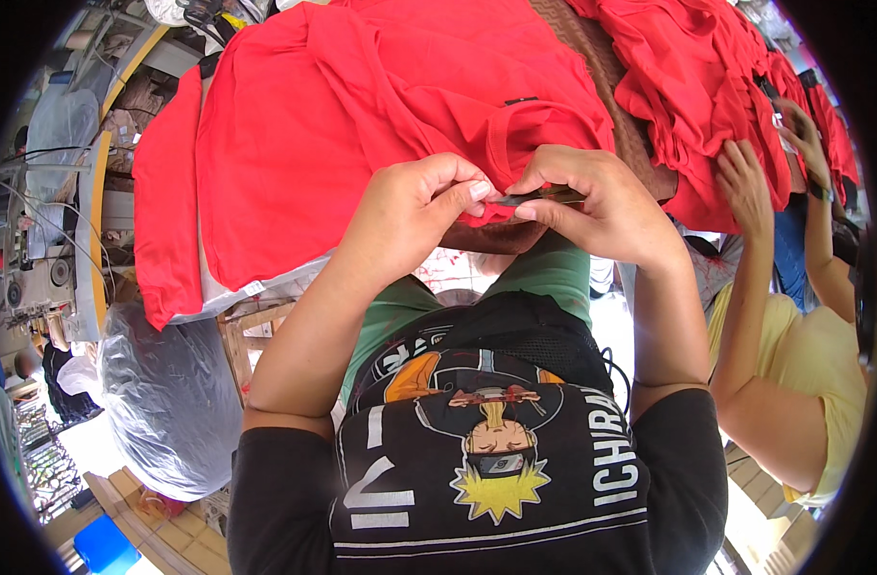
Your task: The person trims excess threads from the necklines and labels of several red t-shirts using small shears.
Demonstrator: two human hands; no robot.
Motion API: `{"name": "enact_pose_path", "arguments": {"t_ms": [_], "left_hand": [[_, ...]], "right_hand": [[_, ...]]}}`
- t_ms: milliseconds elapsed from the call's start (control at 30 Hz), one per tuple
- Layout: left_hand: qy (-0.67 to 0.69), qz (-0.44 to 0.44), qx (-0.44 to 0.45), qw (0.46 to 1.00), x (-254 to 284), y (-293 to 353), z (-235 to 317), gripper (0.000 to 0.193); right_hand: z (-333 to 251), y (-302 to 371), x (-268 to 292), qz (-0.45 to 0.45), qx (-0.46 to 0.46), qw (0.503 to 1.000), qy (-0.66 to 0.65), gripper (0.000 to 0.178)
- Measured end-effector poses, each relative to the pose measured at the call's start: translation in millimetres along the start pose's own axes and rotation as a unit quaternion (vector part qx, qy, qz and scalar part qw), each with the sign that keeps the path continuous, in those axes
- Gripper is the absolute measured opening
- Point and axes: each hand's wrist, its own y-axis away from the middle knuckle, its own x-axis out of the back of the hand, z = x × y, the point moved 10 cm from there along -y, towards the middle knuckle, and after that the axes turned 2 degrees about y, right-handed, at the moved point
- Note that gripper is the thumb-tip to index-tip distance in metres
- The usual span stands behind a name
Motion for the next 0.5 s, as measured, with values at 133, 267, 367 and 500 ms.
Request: {"name": "enact_pose_path", "arguments": {"t_ms": [133, 267, 367, 500], "left_hand": [[0.031, 0.013, -0.001, 0.999, 0.7, -0.7, -2.2, 0.016], [0.029, -0.003, 0.01, 1.0, -2.3, -0.9, -1.4, 0.017], [0.018, -0.011, 0.017, 1.0, -3.6, -1.5, -2.7, 0.019], [0.032, -0.011, 0.029, 0.999, -4.5, -1.6, -5.0, 0.019]], "right_hand": [[-3.1, -3.1, -0.3, -0.009, -0.004, 1.0, 0.023, 0.016], [-6.4, -4.5, 0.0, -0.005, 0.022, 0.999, 0.042, 0.017], [-9.3, -5.3, -0.7, -0.005, 0.037, 0.998, 0.053, 0.018], [-5.8, -5.4, -2.0, -0.013, 0.016, 0.998, 0.053, 0.017]]}}
